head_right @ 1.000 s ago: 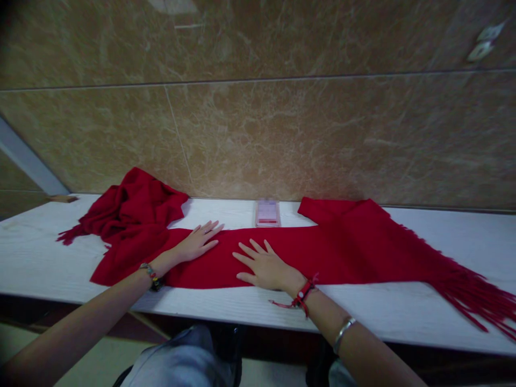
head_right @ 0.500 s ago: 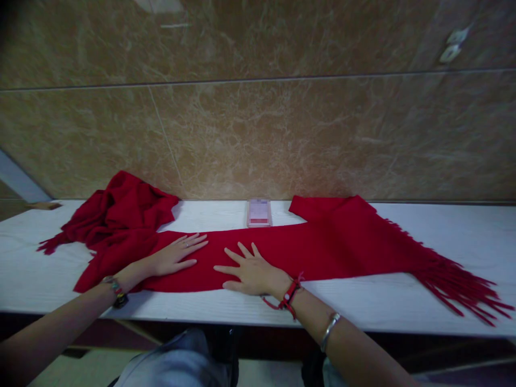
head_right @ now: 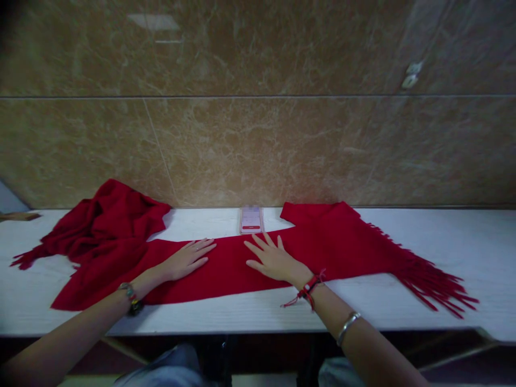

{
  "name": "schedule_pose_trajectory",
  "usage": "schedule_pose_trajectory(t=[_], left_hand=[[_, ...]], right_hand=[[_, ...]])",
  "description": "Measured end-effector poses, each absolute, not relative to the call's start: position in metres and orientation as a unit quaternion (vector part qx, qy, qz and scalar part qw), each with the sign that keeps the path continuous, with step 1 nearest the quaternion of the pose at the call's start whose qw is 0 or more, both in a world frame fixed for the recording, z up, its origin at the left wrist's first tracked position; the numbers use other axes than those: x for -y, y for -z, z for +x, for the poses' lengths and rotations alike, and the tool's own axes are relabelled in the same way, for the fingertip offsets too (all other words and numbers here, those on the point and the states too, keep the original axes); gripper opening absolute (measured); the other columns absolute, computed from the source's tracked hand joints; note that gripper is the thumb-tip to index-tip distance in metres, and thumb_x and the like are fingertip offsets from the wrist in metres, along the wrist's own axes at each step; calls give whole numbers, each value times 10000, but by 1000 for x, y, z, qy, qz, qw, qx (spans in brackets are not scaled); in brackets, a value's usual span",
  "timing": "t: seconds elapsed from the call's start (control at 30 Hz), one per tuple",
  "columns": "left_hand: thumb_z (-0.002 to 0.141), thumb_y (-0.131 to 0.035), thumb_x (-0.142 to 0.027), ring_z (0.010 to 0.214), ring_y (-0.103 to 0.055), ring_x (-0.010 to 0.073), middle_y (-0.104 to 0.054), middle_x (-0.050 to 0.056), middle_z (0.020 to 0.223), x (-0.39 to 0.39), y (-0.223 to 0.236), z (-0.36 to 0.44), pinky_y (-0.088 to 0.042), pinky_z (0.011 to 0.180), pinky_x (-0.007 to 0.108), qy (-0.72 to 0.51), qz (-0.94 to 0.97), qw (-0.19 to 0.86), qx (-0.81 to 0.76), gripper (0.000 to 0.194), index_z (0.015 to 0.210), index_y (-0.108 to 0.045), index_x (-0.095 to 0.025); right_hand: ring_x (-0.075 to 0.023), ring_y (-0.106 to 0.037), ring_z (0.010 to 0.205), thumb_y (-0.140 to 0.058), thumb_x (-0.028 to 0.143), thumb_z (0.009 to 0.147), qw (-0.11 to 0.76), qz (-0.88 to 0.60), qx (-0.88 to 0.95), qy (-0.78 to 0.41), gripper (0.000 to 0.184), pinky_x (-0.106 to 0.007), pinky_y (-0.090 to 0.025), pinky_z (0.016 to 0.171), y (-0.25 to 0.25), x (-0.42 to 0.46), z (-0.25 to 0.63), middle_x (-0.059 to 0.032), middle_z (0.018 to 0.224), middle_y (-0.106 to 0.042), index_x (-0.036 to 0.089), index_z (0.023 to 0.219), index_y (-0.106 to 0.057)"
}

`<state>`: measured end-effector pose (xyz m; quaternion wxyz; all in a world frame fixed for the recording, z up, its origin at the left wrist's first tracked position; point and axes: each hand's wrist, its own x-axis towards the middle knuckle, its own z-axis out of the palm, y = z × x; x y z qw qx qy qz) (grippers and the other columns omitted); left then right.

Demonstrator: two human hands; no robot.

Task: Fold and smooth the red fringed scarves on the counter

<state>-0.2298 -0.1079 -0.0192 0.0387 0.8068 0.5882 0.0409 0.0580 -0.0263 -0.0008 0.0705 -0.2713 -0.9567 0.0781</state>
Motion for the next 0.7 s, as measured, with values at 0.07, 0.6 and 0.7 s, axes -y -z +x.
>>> schedule_pose_trajectory(t=[0.07,0.6,0.7], left_hand=[[874,-261,-465,1296,-179,223,-232,54,1415,108,19,-237,-154,1032,461,-47,794,61,-603,487,1322,-278,-276],[867,-82,-391,1114,-475,195,-454,137,1221,15,18,-203,-394,895,400,-587,367,562,-452,453,1101,-403,-174],[858,-146,-418,1045,-524,208,-516,131,1117,17,19,-206,-426,852,392,-613,325,578,-429,430,1024,-454,-168]], right_hand=[[-342,-115,1286,-277,534,850,47,-308,948,-62,570,-636,-158,946,11,13,71,-88,1420,-201,261,1349,-238],[-278,-150,1293,-223,562,845,38,-329,942,-50,588,-536,-180,1002,27,-5,104,-63,1415,-221,251,1343,-265],[-271,-152,1293,-216,564,845,43,-325,944,-44,590,-525,-179,1007,32,-6,105,-57,1413,-228,249,1342,-269]])
